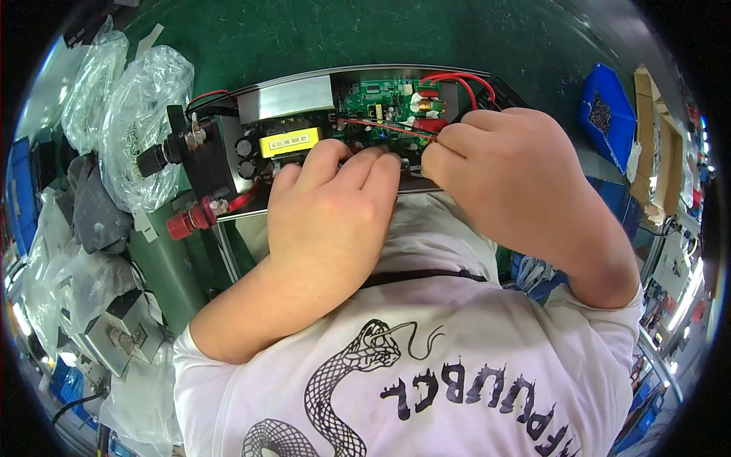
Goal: Assembling electronic components into a housing, connecting internal wiring, and fitting the control panel.
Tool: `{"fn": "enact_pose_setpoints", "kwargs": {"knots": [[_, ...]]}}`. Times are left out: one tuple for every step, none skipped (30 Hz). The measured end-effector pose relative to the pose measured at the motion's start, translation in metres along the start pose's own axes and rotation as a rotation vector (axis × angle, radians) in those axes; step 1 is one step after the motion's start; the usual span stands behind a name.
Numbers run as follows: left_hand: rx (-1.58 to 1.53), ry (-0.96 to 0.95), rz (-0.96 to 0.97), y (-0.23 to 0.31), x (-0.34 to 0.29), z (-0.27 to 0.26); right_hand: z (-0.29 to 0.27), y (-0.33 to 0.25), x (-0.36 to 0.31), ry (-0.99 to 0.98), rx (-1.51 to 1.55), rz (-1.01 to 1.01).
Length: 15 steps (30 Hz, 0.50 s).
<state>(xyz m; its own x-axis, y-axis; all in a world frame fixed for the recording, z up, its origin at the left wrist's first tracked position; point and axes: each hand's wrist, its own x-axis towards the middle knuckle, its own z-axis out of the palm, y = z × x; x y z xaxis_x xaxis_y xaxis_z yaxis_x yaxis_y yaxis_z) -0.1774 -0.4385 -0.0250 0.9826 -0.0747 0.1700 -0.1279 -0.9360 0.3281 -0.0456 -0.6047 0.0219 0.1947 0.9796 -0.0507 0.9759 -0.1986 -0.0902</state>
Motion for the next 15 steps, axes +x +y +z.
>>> {"fn": "enact_pose_setpoints", "kwargs": {"knots": [[0.005, -0.008, -0.003, -0.0001, -0.0003, -0.0005, 0.0011, 0.0019, 0.0003, 0.004, 0.028, 0.001], [0.01, -0.016, -0.006, -0.0002, -0.0005, -0.001, 0.0021, 0.0035, 0.0005, 0.008, 0.056, 0.002], [0.009, -0.014, -0.005, 0.0003, -0.0001, -0.0015, 0.0022, 0.0043, -0.0004, 0.007, 0.054, 0.003], [0.007, -0.023, -0.004, 0.0007, 0.0005, -0.002, 0.0024, 0.005, -0.0013, 0.036, 0.073, 0.016], [0.005, -0.032, -0.003, 0.0012, 0.0008, -0.0024, 0.0022, 0.0052, -0.0022, 0.064, 0.091, 0.029], [0.007, -0.029, -0.004, 0.001, 0.001, -0.0021, 0.0021, 0.0057, -0.0021, 0.066, 0.088, 0.027], [0.011, -0.027, -0.003, 0.001, 0.0008, -0.0013, 0.0016, 0.0058, -0.0023, 0.068, 0.098, 0.036], [0.015, -0.024, -0.002, 0.001, 0.0007, -0.0008, 0.0009, 0.0059, -0.0024, 0.069, 0.107, 0.046], [0.018, -0.022, -0.001, 0.0008, 0.0003, -0.0005, 0.0001, 0.0058, -0.0025, 0.072, 0.105, 0.045], [0.017, -0.021, -0.003, 0.0006, 0.0, -0.0002, -0.0011, 0.0059, -0.0027, 0.055, 0.111, 0.047], [0.015, -0.021, -0.004, 0.0003, 0.0, 0.0001, -0.002, 0.0059, -0.003, 0.039, 0.117, 0.05], [0.017, -0.02, -0.003, 0.0001, -0.0004, 0.0006, -0.0016, 0.0052, -0.0033, 0.04, 0.116, 0.05], [0.013, -0.012, -0.005, 0.0, -0.0007, 0.0012, -0.0005, 0.0042, -0.0035, 0.053, 0.138, 0.07], [0.01, -0.003, -0.006, 0.0001, -0.0008, 0.0016, 0.0006, 0.0031, -0.0039, 0.066, 0.16, 0.091], [0.01, -0.002, -0.003, 0.0002, -0.0004, 0.002, 0.0012, 0.0024, -0.0043, 0.068, 0.158, 0.093]]}}
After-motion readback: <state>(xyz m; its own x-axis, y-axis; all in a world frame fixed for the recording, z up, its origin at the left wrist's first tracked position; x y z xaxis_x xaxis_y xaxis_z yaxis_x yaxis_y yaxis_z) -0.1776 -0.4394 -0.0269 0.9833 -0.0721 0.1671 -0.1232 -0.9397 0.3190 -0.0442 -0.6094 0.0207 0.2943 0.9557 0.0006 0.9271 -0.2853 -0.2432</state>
